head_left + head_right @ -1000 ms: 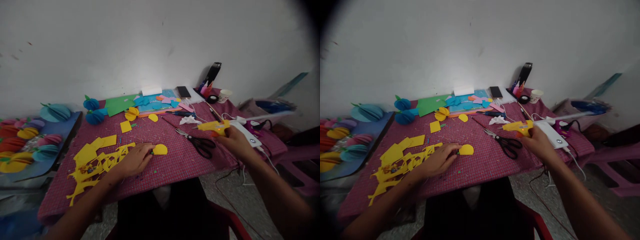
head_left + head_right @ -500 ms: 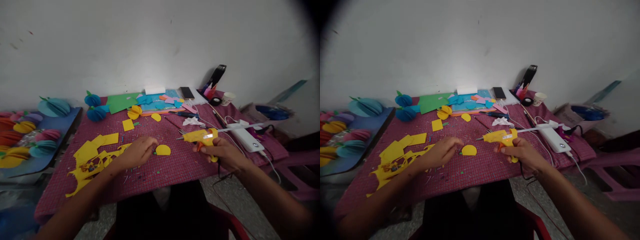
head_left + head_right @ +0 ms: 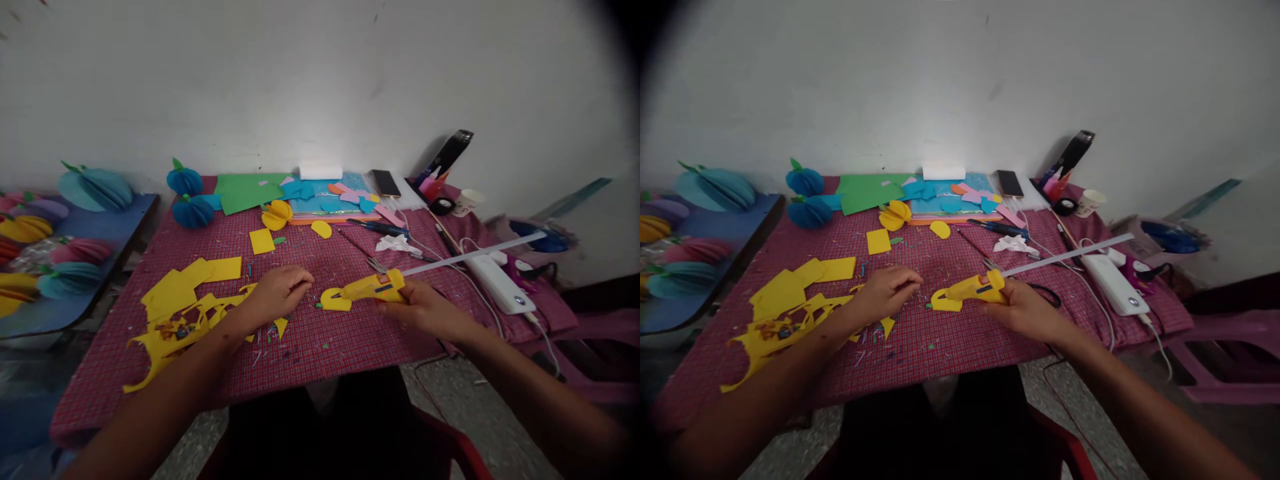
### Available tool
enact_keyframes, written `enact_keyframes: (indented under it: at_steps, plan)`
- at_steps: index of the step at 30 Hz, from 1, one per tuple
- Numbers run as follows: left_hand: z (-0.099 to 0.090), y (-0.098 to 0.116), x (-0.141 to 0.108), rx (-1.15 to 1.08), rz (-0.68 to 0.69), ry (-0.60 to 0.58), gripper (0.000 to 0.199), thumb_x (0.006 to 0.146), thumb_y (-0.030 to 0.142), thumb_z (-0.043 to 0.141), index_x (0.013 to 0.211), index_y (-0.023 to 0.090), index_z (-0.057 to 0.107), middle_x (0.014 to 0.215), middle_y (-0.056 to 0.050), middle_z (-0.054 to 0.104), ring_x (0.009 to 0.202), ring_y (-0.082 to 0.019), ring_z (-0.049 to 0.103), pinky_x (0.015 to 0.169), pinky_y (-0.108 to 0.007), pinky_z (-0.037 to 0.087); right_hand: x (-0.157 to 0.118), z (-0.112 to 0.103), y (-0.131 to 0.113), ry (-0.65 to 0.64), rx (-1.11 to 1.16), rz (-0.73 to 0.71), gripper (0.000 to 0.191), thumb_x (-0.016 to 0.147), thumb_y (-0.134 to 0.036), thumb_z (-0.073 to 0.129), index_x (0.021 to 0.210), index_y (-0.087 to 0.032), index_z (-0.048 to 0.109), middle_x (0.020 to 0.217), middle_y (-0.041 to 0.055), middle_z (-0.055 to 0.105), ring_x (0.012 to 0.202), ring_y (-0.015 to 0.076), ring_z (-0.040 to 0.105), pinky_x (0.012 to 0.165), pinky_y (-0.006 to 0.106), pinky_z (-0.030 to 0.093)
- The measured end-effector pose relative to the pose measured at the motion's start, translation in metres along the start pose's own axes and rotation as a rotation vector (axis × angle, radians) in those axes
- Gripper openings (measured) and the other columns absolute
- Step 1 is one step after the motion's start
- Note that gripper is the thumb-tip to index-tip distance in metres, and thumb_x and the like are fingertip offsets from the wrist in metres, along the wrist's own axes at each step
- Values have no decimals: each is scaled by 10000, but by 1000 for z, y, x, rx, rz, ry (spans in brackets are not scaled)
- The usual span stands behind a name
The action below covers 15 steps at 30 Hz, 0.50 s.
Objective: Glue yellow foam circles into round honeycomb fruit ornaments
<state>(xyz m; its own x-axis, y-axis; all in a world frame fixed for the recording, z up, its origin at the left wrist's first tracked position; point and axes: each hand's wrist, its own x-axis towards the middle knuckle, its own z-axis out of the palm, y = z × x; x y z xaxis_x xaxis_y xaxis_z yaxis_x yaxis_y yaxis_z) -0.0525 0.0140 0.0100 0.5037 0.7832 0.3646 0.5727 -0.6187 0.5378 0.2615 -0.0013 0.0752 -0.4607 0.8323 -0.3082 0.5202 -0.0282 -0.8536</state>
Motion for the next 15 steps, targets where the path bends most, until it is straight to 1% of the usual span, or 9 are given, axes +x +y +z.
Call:
enact_keyframes:
  at_steps: [1,3,7,10,12,15]
  plan:
    - [0,-1,0,5,12,-14,146,1010,243,523,995,213,664,948,-17,732,889,-174,679,841,-324,522,1,2,-2,-16,-21,-32,290,861,-406,660,1061,-205,722,698,-21,634,581,143,537,508,244,414]
    - [1,-3,0,16,30,-21,154,1012,242,515,1001,211,665,953,-27,725,895,-178,673,845,-328,521,4,5,-6,-34,-85,-82,277,891,-402,639,1075,-212,720,761,-7,673,635,160,588,544,252,454]
    - [0,-4,0,33,38,15,160,1018,243,511,989,199,662,956,-44,703,917,-188,652,852,-337,516,6,9,-5,-6,-291,-122,247,941,-391,603,1069,-215,719,913,25,739,725,187,653,638,281,513]
    - [-1,-3,0,32,51,24,168,1012,229,505,986,193,668,963,-55,684,936,-193,639,858,-341,515,6,10,0,15,-407,-130,264,959,-422,583,1024,-207,722,882,34,740,706,198,654,627,289,512]
    - [-1,-2,0,23,78,-3,189,990,178,493,1023,190,679,988,-66,675,957,-195,635,867,-342,517,6,11,2,21,-441,-138,264,961,-423,576,1009,-207,722,865,37,737,702,206,655,632,298,519]
    - [2,-1,-1,15,120,-60,266,955,118,470,1087,189,690,1012,-76,664,970,-196,629,871,-341,519,6,11,2,17,-435,-177,234,960,-389,576,1038,-228,727,931,41,757,770,225,683,700,322,548]
